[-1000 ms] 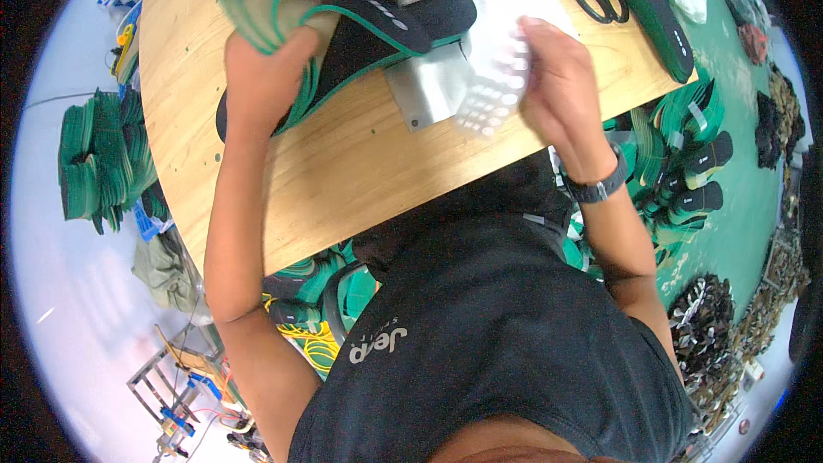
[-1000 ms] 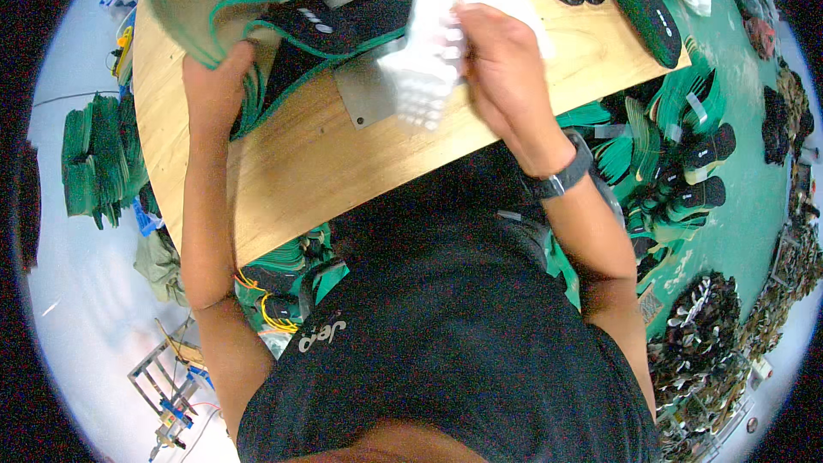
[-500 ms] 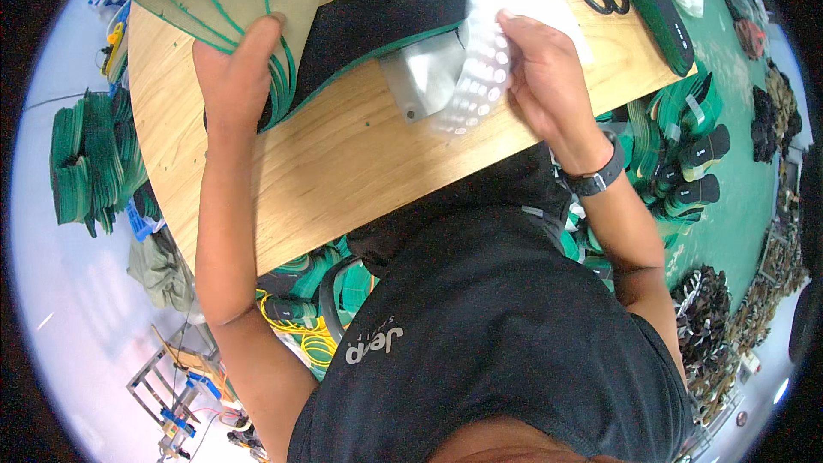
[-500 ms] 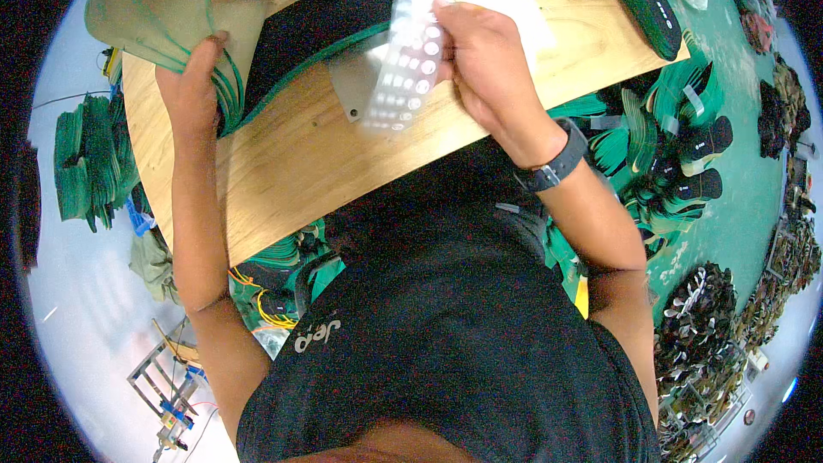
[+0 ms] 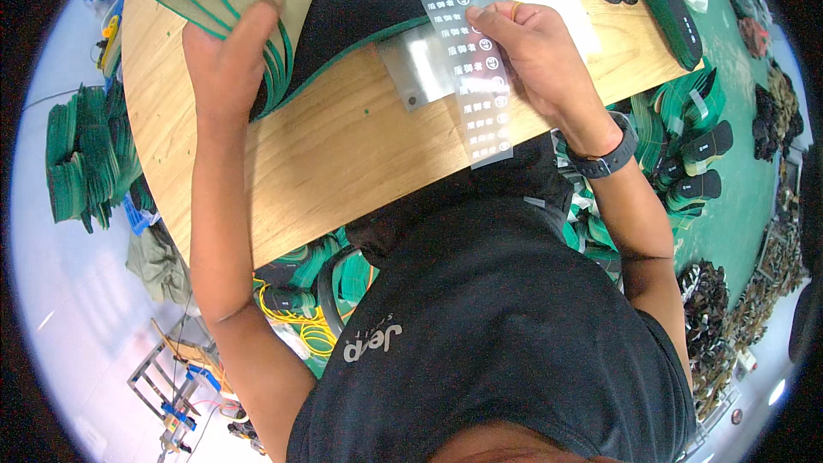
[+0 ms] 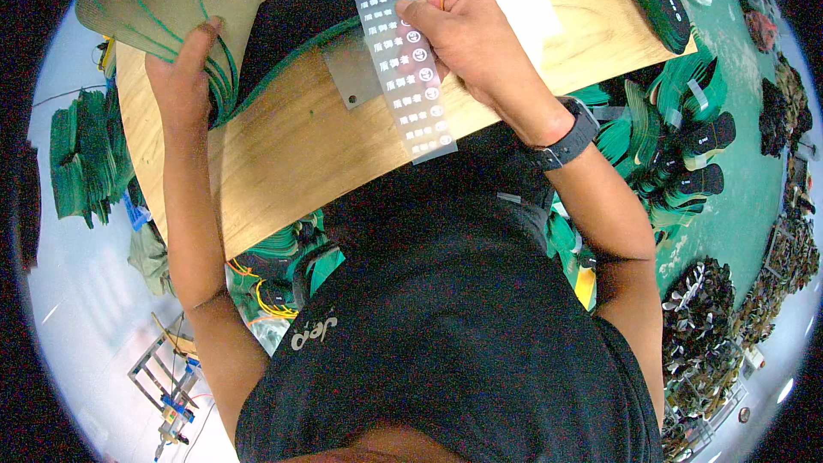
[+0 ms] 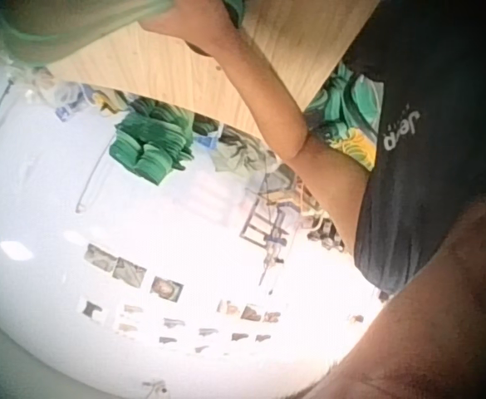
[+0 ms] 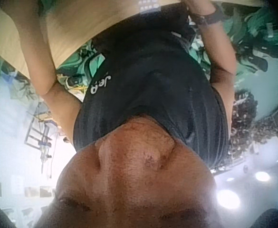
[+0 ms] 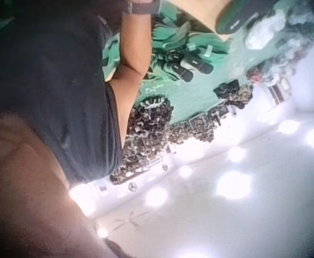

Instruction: The person applies identification labels to shoe insoles, uses scissors to cut individual labels from a sheet, and secures a stack of prepared insoles with a rubber band.

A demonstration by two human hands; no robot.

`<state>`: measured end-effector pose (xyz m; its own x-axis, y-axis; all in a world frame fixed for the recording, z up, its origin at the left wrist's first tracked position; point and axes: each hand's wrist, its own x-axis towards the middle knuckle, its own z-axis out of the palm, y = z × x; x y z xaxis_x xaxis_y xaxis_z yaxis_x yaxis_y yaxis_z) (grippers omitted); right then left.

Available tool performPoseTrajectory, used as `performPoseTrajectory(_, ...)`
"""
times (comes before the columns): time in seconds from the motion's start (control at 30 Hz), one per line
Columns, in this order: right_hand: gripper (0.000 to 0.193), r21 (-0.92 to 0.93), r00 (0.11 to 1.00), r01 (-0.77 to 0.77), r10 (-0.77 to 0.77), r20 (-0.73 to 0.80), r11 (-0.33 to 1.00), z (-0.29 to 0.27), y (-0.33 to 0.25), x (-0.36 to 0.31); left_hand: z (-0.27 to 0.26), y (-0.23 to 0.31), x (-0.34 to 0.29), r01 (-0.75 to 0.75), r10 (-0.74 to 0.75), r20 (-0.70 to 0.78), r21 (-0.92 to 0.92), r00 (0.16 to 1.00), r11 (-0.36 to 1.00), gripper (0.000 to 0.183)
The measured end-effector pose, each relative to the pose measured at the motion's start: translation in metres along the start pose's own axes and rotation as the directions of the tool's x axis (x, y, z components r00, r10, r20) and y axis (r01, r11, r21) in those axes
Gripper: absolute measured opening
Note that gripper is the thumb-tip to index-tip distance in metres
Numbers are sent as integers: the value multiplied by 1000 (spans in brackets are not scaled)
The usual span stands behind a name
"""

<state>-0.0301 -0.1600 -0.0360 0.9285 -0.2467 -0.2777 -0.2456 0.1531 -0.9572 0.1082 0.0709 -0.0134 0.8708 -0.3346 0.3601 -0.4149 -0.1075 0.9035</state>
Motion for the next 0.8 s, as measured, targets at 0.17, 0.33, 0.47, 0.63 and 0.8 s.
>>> performPoseTrajectory(0.17,32,-51,999,50,-50,-3,997,-1,5,3,-1,0,1,30,-30,-9,47,1000,998,17)
performPoseTrajectory(0.33,32,-75,996,73,-76,-42,994,3,5,0,4,2,-5,68,-80,49,207,996,976,23)
performPoseTrajectory(0.47,31,-45,998,54,-56,-42,997,6,2,-2,14,7,-8,-46,-30,221,328,975,944,27)
performPoseTrajectory(0.63,22,-61,999,-28,30,20,998,-1,-9,-3,32,11,-10,-220,49,347,472,936,854,48)
performPoseTrajectory(0.8,30,-61,998,-51,53,26,997,1,-13,-4,29,24,-7,-135,-153,387,621,909,772,45)
